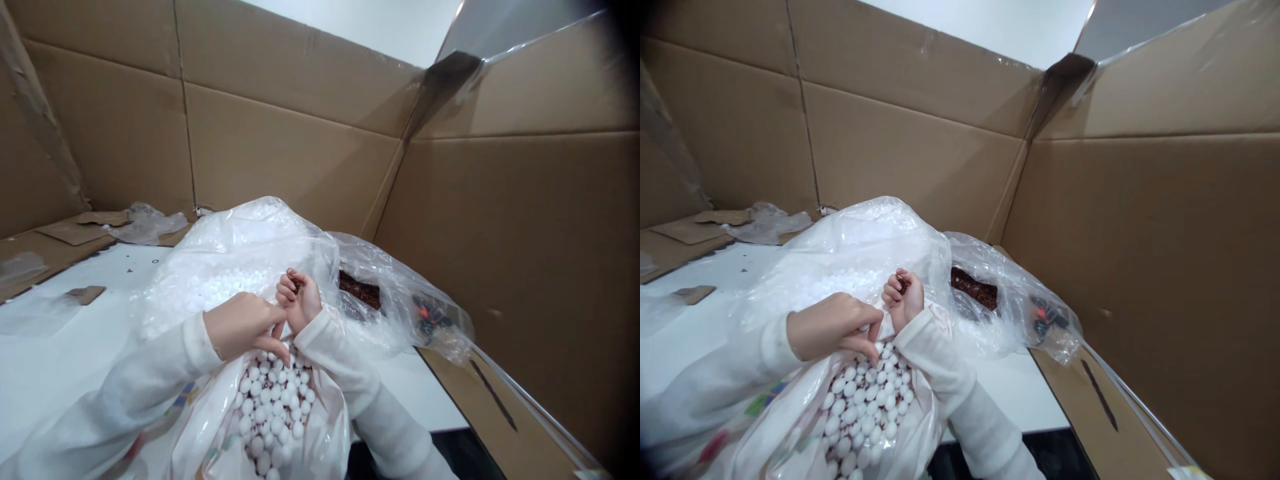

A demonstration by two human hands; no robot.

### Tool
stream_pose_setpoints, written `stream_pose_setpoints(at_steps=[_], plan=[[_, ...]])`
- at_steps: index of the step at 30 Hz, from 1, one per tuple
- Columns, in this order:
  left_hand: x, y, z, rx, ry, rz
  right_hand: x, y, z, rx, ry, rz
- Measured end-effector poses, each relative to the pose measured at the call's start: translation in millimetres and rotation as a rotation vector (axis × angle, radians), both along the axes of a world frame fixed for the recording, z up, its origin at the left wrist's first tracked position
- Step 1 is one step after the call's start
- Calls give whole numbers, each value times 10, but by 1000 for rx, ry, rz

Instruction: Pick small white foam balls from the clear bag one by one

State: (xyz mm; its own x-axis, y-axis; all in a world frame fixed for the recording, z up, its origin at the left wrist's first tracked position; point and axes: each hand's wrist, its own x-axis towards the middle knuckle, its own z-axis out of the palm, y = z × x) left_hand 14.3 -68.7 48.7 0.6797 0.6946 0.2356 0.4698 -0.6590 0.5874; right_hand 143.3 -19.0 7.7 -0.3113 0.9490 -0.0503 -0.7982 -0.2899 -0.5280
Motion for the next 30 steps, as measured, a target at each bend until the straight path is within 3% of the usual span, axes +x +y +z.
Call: stream_pose_setpoints(at_steps=[2, 4, 10, 14, 19, 26, 30], plan=[[9, 42, -24, -81, -100, -11, -9, 7, 1, -2, 0, 2], [4, 144, -55, -274, -285, -10, -17, 14, -1, 3, -1, 5], [-66, 590, -203, -1162, -1333, 170, 1, 49, -22, -12, 52, 50], [-125, 715, -376, -1474, -1598, 291, -3, 77, -41, -65, 54, 60], [-133, 697, -481, -1518, -1595, 217, -24, 92, -58, -77, -2, 90], [-38, 687, -526, -1256, -1511, 69, -8, 46, -54, 56, -75, 155], [-50, 692, -573, -1267, -1571, 104, -13, 32, -59, 62, -84, 114]])
